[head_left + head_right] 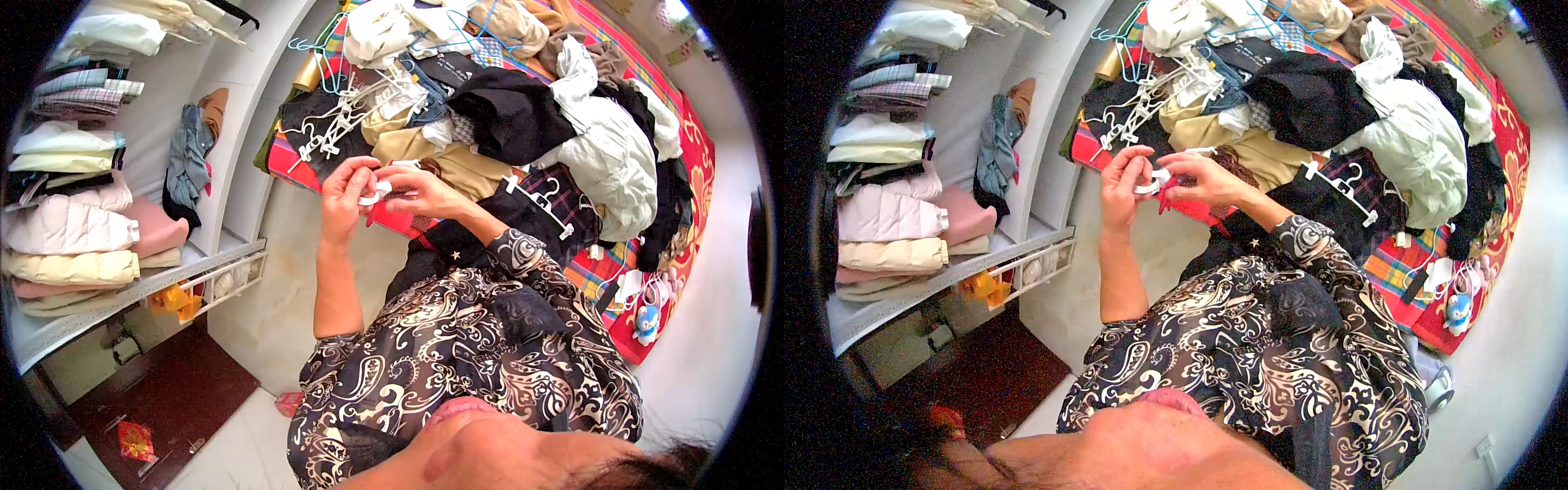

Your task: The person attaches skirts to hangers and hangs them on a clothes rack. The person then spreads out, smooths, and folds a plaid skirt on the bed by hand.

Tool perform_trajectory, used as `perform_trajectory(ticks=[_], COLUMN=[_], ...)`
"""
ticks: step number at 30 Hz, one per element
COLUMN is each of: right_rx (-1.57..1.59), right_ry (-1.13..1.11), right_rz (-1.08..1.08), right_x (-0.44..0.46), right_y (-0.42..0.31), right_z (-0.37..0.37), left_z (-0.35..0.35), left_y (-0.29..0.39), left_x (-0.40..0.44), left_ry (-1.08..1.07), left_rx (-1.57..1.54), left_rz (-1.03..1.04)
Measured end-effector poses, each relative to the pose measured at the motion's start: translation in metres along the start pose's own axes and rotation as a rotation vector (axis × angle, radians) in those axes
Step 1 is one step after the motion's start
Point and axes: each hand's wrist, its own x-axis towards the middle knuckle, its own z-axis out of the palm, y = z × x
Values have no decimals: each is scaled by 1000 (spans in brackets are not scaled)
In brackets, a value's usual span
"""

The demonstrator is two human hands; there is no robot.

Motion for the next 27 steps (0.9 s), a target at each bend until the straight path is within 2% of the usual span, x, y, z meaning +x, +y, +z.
perform_trajectory(ticks=[2,3,5,7,10,11,13,15,17,18,19,22,23,25,27], right_rx=[111,317,368,414,111,22,-54,18,306,302,298,301,261,236,202], right_ry=[-56,-37,-11,63,30,60,-50,169,176,155,134,141,124,77,90], right_rz=[202,412,476,382,181,77,231,165,282,308,334,325,316,325,184], right_x=[-6,-5,-10,-13,-6,-6,-1,-8,-22,-30,-36,-56,-57,-62,-68], right_y=[14,-1,-7,-14,-44,-21,-27,-21,-19,-32,-50,-86,-92,-102,-95], right_z=[-1,-11,-28,-29,-41,-33,-51,-64,-89,-103,-118,-139,-143,-146,-151], left_z=[4,2,3,7,28,37,53,57,58,51,52,76,88,114,139], left_y=[2,1,11,17,28,31,38,43,50,49,46,36,37,26,9], left_x=[12,18,19,20,21,23,31,39,40,43,41,38,37,39,52], left_ry=[0,4,-1,-43,-127,-139,-200,-226,-152,-165,-178,-445,-527,-629,-648], left_rx=[67,128,70,-10,18,20,81,112,291,429,427,806,997,917,775], left_rz=[65,126,96,80,104,103,110,167,197,199,205,168,227,214,305])
